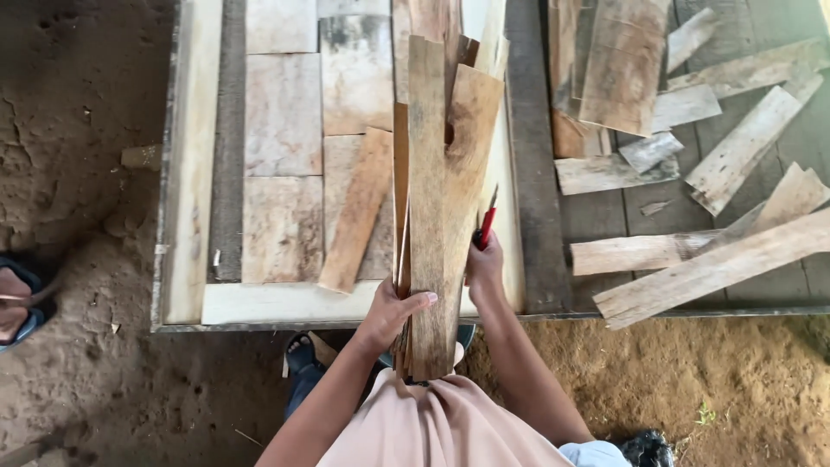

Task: The person cuts bark into smaller strips and shapes using a utility knife.

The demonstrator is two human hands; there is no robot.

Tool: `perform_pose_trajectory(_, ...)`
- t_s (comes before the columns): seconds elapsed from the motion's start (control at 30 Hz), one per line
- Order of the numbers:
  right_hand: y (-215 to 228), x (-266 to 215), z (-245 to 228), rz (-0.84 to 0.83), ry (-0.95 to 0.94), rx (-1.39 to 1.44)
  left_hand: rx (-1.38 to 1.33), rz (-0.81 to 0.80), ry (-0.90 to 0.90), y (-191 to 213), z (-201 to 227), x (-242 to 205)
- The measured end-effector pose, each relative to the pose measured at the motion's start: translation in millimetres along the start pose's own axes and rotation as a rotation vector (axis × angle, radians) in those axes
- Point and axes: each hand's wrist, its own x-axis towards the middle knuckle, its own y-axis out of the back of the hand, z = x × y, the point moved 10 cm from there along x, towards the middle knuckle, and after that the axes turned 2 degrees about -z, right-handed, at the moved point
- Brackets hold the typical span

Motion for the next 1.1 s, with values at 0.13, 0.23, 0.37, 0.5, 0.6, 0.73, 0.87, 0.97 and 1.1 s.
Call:
perform_pose_trajectory(0.13,-79,-22,47,-0.137,-0.033,0.067,-0.039,0.067,0.016,63,57,-9)
perform_pose_trajectory(0.23,-123,-27,114,-0.071,-0.061,-0.095,0.077,0.034,0.105,137,73,-1)
perform_pose_trajectory(0.37,-185,-57,113,-0.013,0.004,-0.762,0.193,-0.006,0.149,216,138,13)
perform_pose_trajectory(0.5,-234,-81,84,0.139,0.213,-1.101,0.301,-0.098,0.177,301,143,37)
perform_pose_trajectory(0.6,-235,-77,106,0.229,0.127,-1.197,0.359,-0.178,0.169,360,123,58)
perform_pose_trajectory(0.73,-228,-68,115,0.279,0.094,-1.2,0.353,-0.204,0.18,367,141,56)
perform_pose_trajectory(0.87,-225,-77,100,0.307,0.169,-1.066,0.33,-0.178,0.193,393,125,38)
perform_pose_trajectory(0.97,-208,-91,82,0.332,0.139,-0.8,0.3,-0.124,0.175,395,151,21)
perform_pose_trajectory(1.1,-200,-127,103,0.384,0.045,0.0,0.233,-0.064,0.148,368,194,-10)
